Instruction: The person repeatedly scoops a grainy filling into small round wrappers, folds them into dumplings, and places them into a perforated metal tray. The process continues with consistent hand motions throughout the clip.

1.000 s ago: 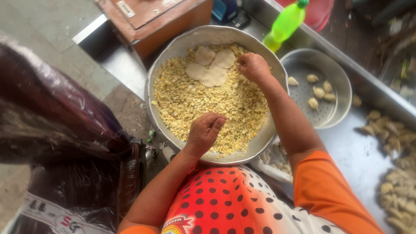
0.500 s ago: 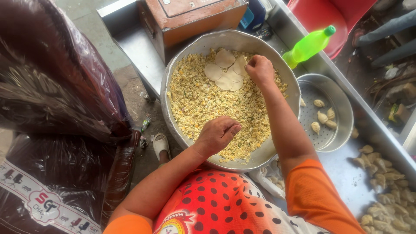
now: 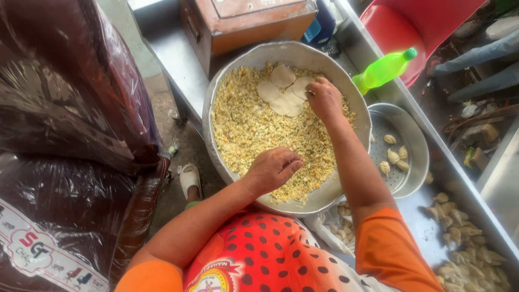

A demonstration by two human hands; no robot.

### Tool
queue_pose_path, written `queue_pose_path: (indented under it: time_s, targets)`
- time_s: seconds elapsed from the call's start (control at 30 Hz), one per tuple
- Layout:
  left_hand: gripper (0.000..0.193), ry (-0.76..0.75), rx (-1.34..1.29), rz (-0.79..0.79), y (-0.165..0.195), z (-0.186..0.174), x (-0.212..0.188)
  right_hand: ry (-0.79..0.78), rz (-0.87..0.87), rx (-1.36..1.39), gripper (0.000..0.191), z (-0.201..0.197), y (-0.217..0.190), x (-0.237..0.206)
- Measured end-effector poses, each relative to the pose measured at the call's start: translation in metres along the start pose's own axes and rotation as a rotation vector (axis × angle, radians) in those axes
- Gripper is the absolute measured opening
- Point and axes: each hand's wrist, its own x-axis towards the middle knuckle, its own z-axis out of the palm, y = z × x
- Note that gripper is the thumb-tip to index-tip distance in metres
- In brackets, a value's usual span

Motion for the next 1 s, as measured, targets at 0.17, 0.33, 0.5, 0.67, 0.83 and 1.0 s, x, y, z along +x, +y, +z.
queue_pose_path:
  time_s: [0.17,0.33,0.5,0.67,0.83,1.0]
  targets:
    - [0.025,0.035,-0.019,0.038,-0.003,0.003,-0.002,-0.159,-0.039,-0.119,0.011,0.007,-0.016,0.008]
    - [0.025,0.04,-0.008,0.042,-0.004,0.002,-0.003,-0.2,-0.043,-0.112,0.014,0.006,-0.019,0.015]
    - [0.025,0.023,-0.002,0.033,-0.003,0.001,-0.003,-0.179,-0.183,-0.179,0.012,0.001,-0.021,0.014]
    - [0.025,0.038,-0.003,0.04,-0.002,0.001,-0.003,-0.176,-0.137,-0.199,0.015,-0.004,-0.029,0.011]
    - [0.024,0.02,0.001,0.031,-0.002,0.001,-0.002,-0.089,0.106,0.009,0.017,0.0,-0.024,0.018]
    - [0.026,0.003,0.012,0.021,-0.003,0.002,-0.001,0.049,0.289,0.243,0.015,-0.002,-0.008,0.026]
